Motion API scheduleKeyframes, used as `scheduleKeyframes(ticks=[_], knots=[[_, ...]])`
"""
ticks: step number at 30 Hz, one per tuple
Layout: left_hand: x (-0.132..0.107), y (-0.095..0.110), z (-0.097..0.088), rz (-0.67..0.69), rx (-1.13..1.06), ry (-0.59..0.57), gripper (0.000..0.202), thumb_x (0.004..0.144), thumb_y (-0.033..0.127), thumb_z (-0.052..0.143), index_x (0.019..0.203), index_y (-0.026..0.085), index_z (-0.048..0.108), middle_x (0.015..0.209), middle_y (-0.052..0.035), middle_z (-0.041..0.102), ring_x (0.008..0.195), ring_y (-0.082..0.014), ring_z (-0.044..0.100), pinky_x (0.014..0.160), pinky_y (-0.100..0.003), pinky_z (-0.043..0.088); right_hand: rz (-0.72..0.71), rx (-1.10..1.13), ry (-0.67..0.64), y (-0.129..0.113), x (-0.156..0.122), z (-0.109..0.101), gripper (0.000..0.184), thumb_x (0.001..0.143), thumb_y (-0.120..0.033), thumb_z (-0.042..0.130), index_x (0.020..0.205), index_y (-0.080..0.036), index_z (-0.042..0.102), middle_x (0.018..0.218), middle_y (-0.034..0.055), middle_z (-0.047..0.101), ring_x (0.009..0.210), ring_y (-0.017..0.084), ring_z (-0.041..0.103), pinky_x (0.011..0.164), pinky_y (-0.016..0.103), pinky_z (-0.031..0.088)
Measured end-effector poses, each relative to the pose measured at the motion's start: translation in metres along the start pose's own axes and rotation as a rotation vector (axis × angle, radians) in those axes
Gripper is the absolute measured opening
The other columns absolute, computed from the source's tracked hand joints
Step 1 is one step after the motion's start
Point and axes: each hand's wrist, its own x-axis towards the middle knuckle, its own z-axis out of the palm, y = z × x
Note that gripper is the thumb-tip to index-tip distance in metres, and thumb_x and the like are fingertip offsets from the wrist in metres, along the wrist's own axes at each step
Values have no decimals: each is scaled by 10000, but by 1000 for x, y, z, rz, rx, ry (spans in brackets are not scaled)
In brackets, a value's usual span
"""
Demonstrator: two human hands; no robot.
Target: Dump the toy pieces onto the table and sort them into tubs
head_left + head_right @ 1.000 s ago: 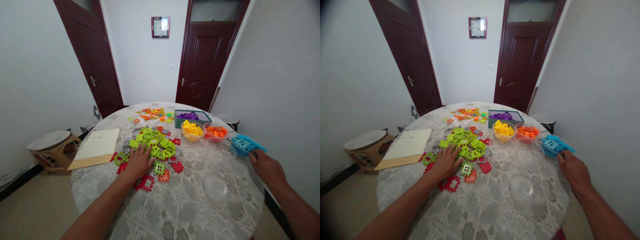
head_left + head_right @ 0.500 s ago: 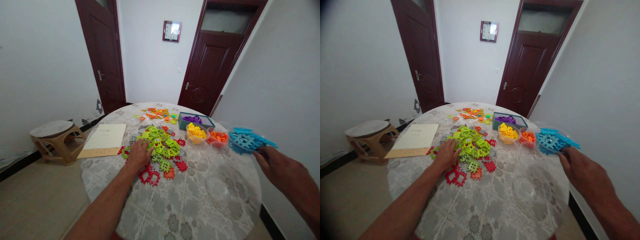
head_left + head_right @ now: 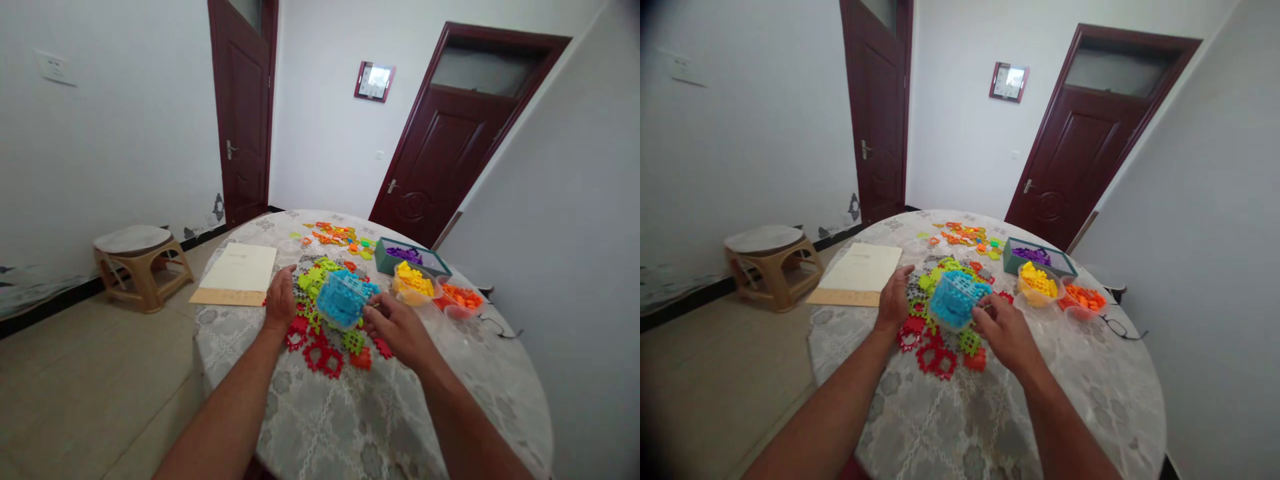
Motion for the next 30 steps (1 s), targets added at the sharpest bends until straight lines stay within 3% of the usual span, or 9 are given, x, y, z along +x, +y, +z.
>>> scheduleKeyframes(ticks=[3,6,9,12,16,21,24,27,30], knots=[[0,-5,1,-41,-96,-11,655,1077,573,181,1291,213,684,1317,-100,719,1203,-231,684,1070,-431,537,247,524,-64,16,28,31,244,904,-427,697,962,-207,609,769,30,737,648,177,719,580,261,570],[-1,-6,3,-44,-80,-21,661,1081,554,153,1281,217,686,1287,-103,730,1183,-229,692,1047,-429,549,457,886,-117,33,50,48,120,948,-299,638,966,-185,609,735,44,738,586,148,711,541,225,578],[-4,-2,6,-28,-53,-43,626,1086,525,176,1252,213,693,1260,-103,736,1211,-232,675,1078,-435,529,621,1087,-156,51,63,59,149,1025,-235,499,930,-177,598,692,54,730,545,136,702,511,202,575],[-7,5,9,7,-19,-87,578,1090,492,207,1240,218,693,1250,-93,735,1239,-225,655,1139,-431,485,671,1208,-166,67,67,64,183,1034,-235,498,888,-175,590,669,34,712,517,119,682,499,181,564],[-11,8,11,60,30,-148,550,1095,451,204,1243,227,684,1285,-86,715,1283,-219,622,1185,-448,445,585,1320,-219,74,66,62,114,993,-246,583,902,-178,590,669,-26,663,507,79,617,492,148,526],[-12,9,11,161,119,-194,509,1090,424,241,1285,206,657,1320,-103,693,1333,-232,576,1227,-486,398,342,1223,-247,54,60,40,136,926,-308,669,895,-204,587,700,-40,617,537,88,562,476,166,496],[-15,12,11,247,221,-197,463,1086,414,299,1313,195,637,1349,-114,679,1347,-241,567,1224,-481,406,267,1193,-125,41,48,22,141,918,-340,653,896,-212,599,734,-23,625,564,106,572,470,189,491],[-19,17,11,309,313,-215,399,1055,422,429,1320,204,632,1352,-127,672,1336,-265,576,1204,-486,427,208,1132,85,35,27,8,177,896,-390,671,902,-225,604,759,-12,655,575,121,593,468,207,482],[-24,24,13,418,386,-338,352,1015,418,531,1279,222,656,1315,-133,683,1298,-291,593,1177,-513,437,119,1079,304,37,2,1,233,880,-438,702,938,-234,604,753,-18,676,573,129,611,487,221,485]])
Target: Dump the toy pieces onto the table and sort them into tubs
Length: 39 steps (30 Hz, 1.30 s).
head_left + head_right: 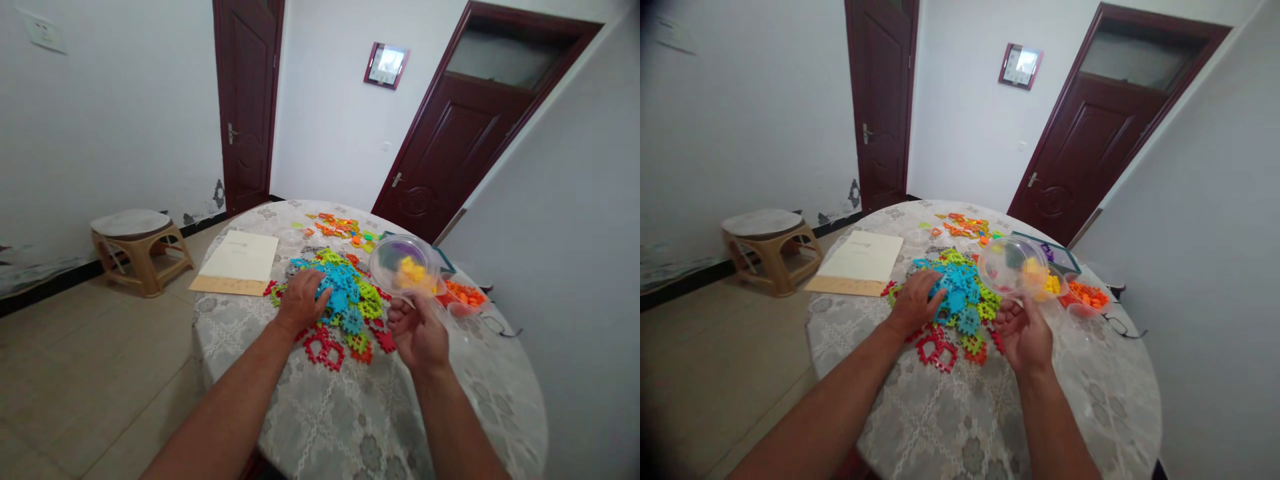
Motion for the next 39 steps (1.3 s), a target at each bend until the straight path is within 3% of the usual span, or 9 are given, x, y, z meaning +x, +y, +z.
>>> scheduleKeyframes(ticks=[4,8,12,16,21,27,34,39], knots=[[-1,13,2,174,93,-233,267,1010,382,533,1152,230,702,1181,-122,710,1171,-285,631,1112,-505,466,-270,-30,132,7,-23,-19,286,888,-478,699,976,-232,584,760,-24,689,579,135,619,509,239,490],[5,18,9,188,236,-300,248,1003,330,526,1158,246,700,1272,-121,664,1225,-289,594,1151,-512,418,-441,-123,220,29,-38,-33,302,927,-487,660,1055,-227,575,778,-26,678,597,143,625,540,262,495],[21,13,19,153,331,-344,313,996,359,542,1251,238,677,1339,-131,637,1279,-300,564,1163,-500,398,-413,-254,218,49,-48,-36,318,1005,-509,573,1131,-217,557,779,-23,658,598,136,601,572,276,489],[43,7,27,22,434,-365,398,976,437,581,1335,275,640,1457,-126,587,1369,-323,511,1167,-515,379,-411,-320,190,53,-52,-36,336,1032,-536,530,1130,-216,564,861,-4,662,630,134,593,578,286,486],[58,-4,33,-130,515,-331,433,1004,486,490,1252,180,669,1374,-223,607,1216,-393,603,1006,-573,469,-413,-247,218,44,-49,-38,287,1041,-502,532,1139,-233,555,878,-15,646,627,126,590,580,280,481],[64,-16,44,-219,546,-340,552,985,567,490,1400,221,604,1465,-233,562,1312,-429,548,1062,-633,410,-421,-100,236,39,-49,-39,245,1034,-458,545,1161,-248,551,931,-6,662,638,127,602,570,276,497],[87,-9,73,-194,504,-406,624,943,555,550,1512,301,523,1560,-194,510,1424,-449,464,1125,-671,342,-436,-82,231,40,-52,-37,234,1027,-447,542,1157,-254,558,954,14,666,657,142,607,552,273,490],[81,4,80,-134,474,-455,637,930,654,533,1481,335,559,1589,-171,493,1431,-448,467,1151,-695,299,-441,-96,222,38,-52,-35,220,1042,-445,522,1147,-255,558,947,13,674,622,132,585,549,267,482]])
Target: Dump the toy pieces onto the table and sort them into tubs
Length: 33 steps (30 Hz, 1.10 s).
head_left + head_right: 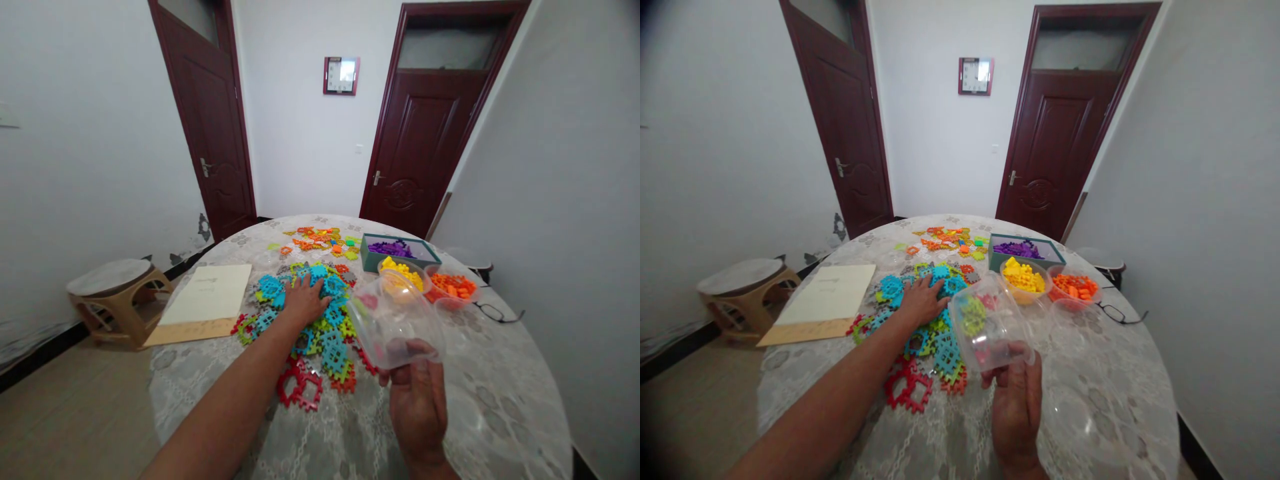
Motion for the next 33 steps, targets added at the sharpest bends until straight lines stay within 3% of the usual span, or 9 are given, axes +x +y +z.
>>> scheduleKeyframes(ticks=[5,10,15,19,23,27,30,33], knots=[[-26,-19,-5,-14,33,-17,537,989,620,431,1330,288,678,1540,-179,548,1430,-456,468,1140,-708,302,12,-46,-8,1,-1,0,247,1042,-474,525,1163,-261,555,939,8,670,633,135,590,562,270,480],[-38,-37,-19,-13,139,26,528,1005,524,426,1389,225,630,1398,-221,646,1323,-419,572,1085,-658,402,-61,-180,-96,6,-5,2,264,1065,-486,483,1142,-248,568,743,-33,611,613,136,564,606,273,481],[-45,-29,-31,141,70,141,436,994,491,454,1251,225,685,1371,-179,675,1251,-375,623,1050,-567,483,-178,-270,-97,-5,-1,4,238,1070,-441,498,1156,-238,589,737,-29,617,630,135,583,609,261,489],[-61,-8,-40,261,-191,264,472,1017,520,440,1252,170,654,1292,-167,711,1203,-325,658,1066,-497,507,-393,-407,-30,-44,10,-12,201,1046,-374,565,1183,-239,624,811,-15,649,647,130,612,611,259,509],[-81,7,-41,252,-335,454,403,1025,460,488,1268,170,626,1235,-145,720,1158,-300,674,1068,-479,516,-616,-709,200,-103,43,-59,238,999,-383,632,1182,-236,671,942,22,726,676,140,649,657,285,540],[-94,-3,-27,295,-279,599,341,1009,347,513,1273,155,610,1194,-165,700,1161,-326,652,1084,-526,500,-686,-1177,428,-156,97,-130,332,975,-462,639,1185,-219,720,976,49,768,758,186,703,762,322,543],[-95,-16,-14,323,-247,639,327,993,315,527,1260,146,612,1165,-173,700,1113,-333,652,1061,-535,512,-591,-1499,409,-170,133,-184,337,994,-445,576,1152,-194,737,964,85,789,841,229,733,805,331,523],[-92,-20,-8,344,-241,650,314,984,299,539,1248,145,613,1146,-168,704,1083,-329,650,1044,-528,516,-342,-1800,361,-161,153,-223,314,1006,-412,550,1137,-204,747,984,105,801,868,252,742,781,327,499]])
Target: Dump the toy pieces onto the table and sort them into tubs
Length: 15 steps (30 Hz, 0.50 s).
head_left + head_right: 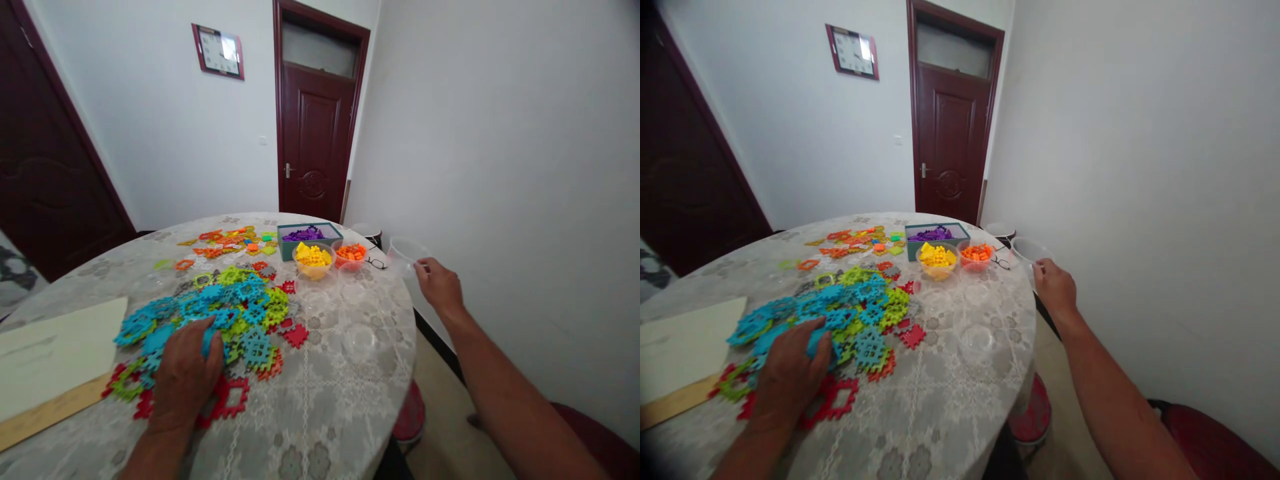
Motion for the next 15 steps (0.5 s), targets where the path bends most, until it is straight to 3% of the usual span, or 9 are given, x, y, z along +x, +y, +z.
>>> scheduleKeyframes(ticks=[3,7,15], knots=[[1,3,4,33,-9,-19,302,981,301,545,1236,153,612,1123,-151,707,1061,-320,652,1029,-515,518,34,-166,-173,13,-5,27,316,1025,-409,533,1178,-222,736,1008,108,806,879,254,748,747,314,481],[1,5,5,34,-17,-41,306,984,320,525,1228,159,615,1113,-152,708,1045,-322,655,1009,-520,521,36,-202,-287,10,-14,53,324,1042,-421,510,1210,-241,720,1066,97,806,935,248,753,759,306,481],[-2,-5,6,-25,-41,-52,327,961,322,522,1217,153,635,1088,-167,707,1030,-337,652,1021,-545,504,31,-194,-389,-5,-21,75,364,1052,-413,482,1291,-243,699,1131,99,797,1009,247,750,819,312,503]])
